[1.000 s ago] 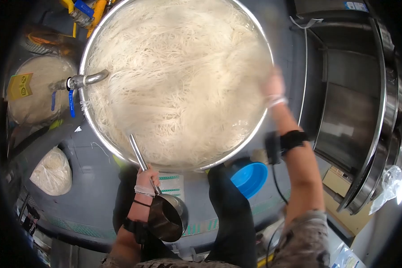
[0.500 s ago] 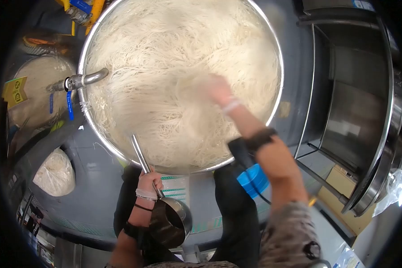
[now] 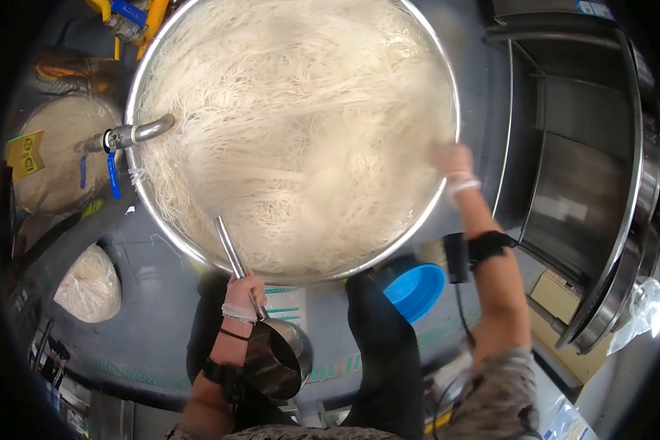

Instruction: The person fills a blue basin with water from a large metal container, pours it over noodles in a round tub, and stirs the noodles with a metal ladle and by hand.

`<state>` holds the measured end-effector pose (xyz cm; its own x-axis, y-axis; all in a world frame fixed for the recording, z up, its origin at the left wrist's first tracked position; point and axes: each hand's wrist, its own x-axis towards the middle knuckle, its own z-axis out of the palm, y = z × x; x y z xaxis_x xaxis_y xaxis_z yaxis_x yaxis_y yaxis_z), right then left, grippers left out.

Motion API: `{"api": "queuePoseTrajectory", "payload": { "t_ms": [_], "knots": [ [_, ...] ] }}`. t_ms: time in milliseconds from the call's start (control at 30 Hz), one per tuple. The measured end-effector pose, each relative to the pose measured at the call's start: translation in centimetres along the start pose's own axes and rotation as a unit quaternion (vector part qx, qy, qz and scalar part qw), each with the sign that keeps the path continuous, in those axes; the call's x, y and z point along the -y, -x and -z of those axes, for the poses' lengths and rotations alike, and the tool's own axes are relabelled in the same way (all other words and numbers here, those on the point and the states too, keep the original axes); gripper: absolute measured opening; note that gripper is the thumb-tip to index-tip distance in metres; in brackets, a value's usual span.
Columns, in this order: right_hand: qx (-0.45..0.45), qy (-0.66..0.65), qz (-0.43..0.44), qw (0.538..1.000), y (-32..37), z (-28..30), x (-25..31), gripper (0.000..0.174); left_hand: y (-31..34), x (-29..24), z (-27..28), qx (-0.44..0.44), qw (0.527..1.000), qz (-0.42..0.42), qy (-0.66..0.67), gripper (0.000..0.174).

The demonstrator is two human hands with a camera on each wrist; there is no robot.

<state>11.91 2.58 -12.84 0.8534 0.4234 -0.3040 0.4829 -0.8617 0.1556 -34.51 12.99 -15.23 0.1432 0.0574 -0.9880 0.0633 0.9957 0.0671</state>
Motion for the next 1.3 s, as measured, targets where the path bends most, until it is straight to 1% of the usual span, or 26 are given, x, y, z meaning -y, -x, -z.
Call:
{"api": "queuePoseTrajectory", "payload": {
  "t_ms": [133,167,233,267,300,333,367,433,467,500,567,633,667,700,733,800,867,933,1000,1033,1067,1133,1167,1200,1233,1300],
  "knots": [
    [-0.026,-0.031,0.338,0.94,3.3,-5.7,13.5,0.034,0.4,-0.1,-0.5,-0.011,1.0,-0.009,0.02,0.021],
    [0.113,0.043,0.391,0.912,3.3,-3.9,18.5,0.033,0.5,-0.3,-0.6,-0.014,1.0,-0.015,0.01,0.021],
    [-0.109,0.022,0.554,0.825,2.2,-9.4,20.7,0.031,0.7,-0.6,-0.9,-0.012,1.0,-0.005,0.012,0.022],
    [-0.11,0.021,0.552,0.826,1.5,-11.0,22.0,0.031,0.9,-0.8,-1.0,-0.011,1.0,0.007,0.016,0.022],
    [0.04,-0.02,0.413,0.91,0.8,-12.4,23.1,0.03,1.1,-1.1,-1.4,-0.009,1.0,0.007,0.016,0.021],
    [0.189,-0.06,0.253,0.947,0.5,-13.2,23.5,0.028,0.8,-0.9,-1.4,-0.009,1.0,0.008,0.015,0.021],
    [0.189,-0.059,0.253,0.947,0.6,-13.8,23.1,0.028,0.3,-0.6,-1.1,-0.009,1.0,0.006,0.009,0.021],
    [0.085,-0.079,0.31,0.944,1.8,-13.3,22.1,0.024,0.1,-0.3,-0.5,-0.014,1.0,0.005,0.008,0.021],
    [0.134,-0.214,0.242,0.937,1.8,-12.0,21.2,0.023,0.0,-0.4,-0.5,-0.011,1.0,0.009,-0.006,0.02],
    [0.18,-0.342,0.17,0.906,1.9,-9.3,20.2,0.023,-0.2,-0.5,-0.7,-0.007,1.0,0.011,-0.019,0.02],
    [0.17,-0.522,0.047,0.834,2.6,-4.7,17.7,0.022,-0.4,-0.6,-0.9,0.0,1.0,0.018,-0.015,0.019],
    [0.185,-0.619,-0.084,0.758,4.7,3.9,16.3,0.018,-0.6,-0.8,-1.2,0.01,0.999,0.026,-0.015,0.019],
    [0.198,-0.658,-0.086,0.722,4.9,6.5,14.8,0.015,-0.7,-0.8,-1.3,0.015,1.0,0.018,-0.019,0.018],
    [0.173,-0.626,-0.037,0.759,4.3,8.0,12.2,0.015,-0.7,-0.8,-1.3,0.02,1.0,0.009,-0.022,0.018],
    [0.132,-0.699,-0.007,0.702,3.7,8.5,9.2,0.021,-0.7,-0.7,-1.4,0.021,1.0,0.01,-0.02,0.018],
    [0.147,-0.721,-0.043,0.675,5.3,14.4,8.1,0.041,-0.7,-0.8,-1.4,0.031,0.999,-0.007,-0.031,0.018],
    [0.11,-0.763,0.004,0.637,6.0,15.6,6.5,0.047,-0.8,-0.8,-1.4,0.03,0.999,-0.01,-0.035,0.018],
    [0.007,-0.733,-0.042,0.679,5.2,12.3,3.6,0.045,-0.6,-0.9,-1.4,0.029,0.999,-0.011,-0.044,0.018],
    [-0.031,-0.595,-0.126,0.793,2.7,7.0,-0.8,0.037,-0.4,-0.9,-1.7,0.028,0.999,0.008,-0.019,0.019],
    [0.009,-0.404,-0.138,0.904,1.9,4.1,-1.5,0.037,-0.2,-0.8,-1.8,0.029,0.999,0.008,-0.022,0.019],
    [0.05,-0.193,-0.143,0.969,1.6,2.1,-1.9,0.037,0.1,-0.5,-1.9,0.019,1.0,0.009,-0.005,0.018],
    [0.006,-0.28,-0.032,0.959,2.7,-1.1,2.7,0.036,0.2,-0.6,-1.7,0.005,1.0,0.005,0.015,0.018],
    [-0.071,-0.183,0.094,0.976,3.6,-2.3,7.1,0.033,0.4,-0.6,-1.5,0.011,1.0,0.008,0.018,0.018],
    [-0.011,-0.244,0.17,0.955,4.4,-3.5,10.5,0.032,0.4,-0.5,-1.1,0.016,1.0,0.011,0.019,0.018],
    [0.022,-0.187,0.314,0.931,3.6,-7.0,12.2,0.028,0.3,-0.2,-0.8,0.012,1.0,0.011,0.017,0.018],
    [-0.084,0.027,0.445,0.891,3.4,-7.6,20.0,0.025,-0.1,0.3,-0.1,0.011,1.0,0.011,-0.017,0.02]
  ]
}}
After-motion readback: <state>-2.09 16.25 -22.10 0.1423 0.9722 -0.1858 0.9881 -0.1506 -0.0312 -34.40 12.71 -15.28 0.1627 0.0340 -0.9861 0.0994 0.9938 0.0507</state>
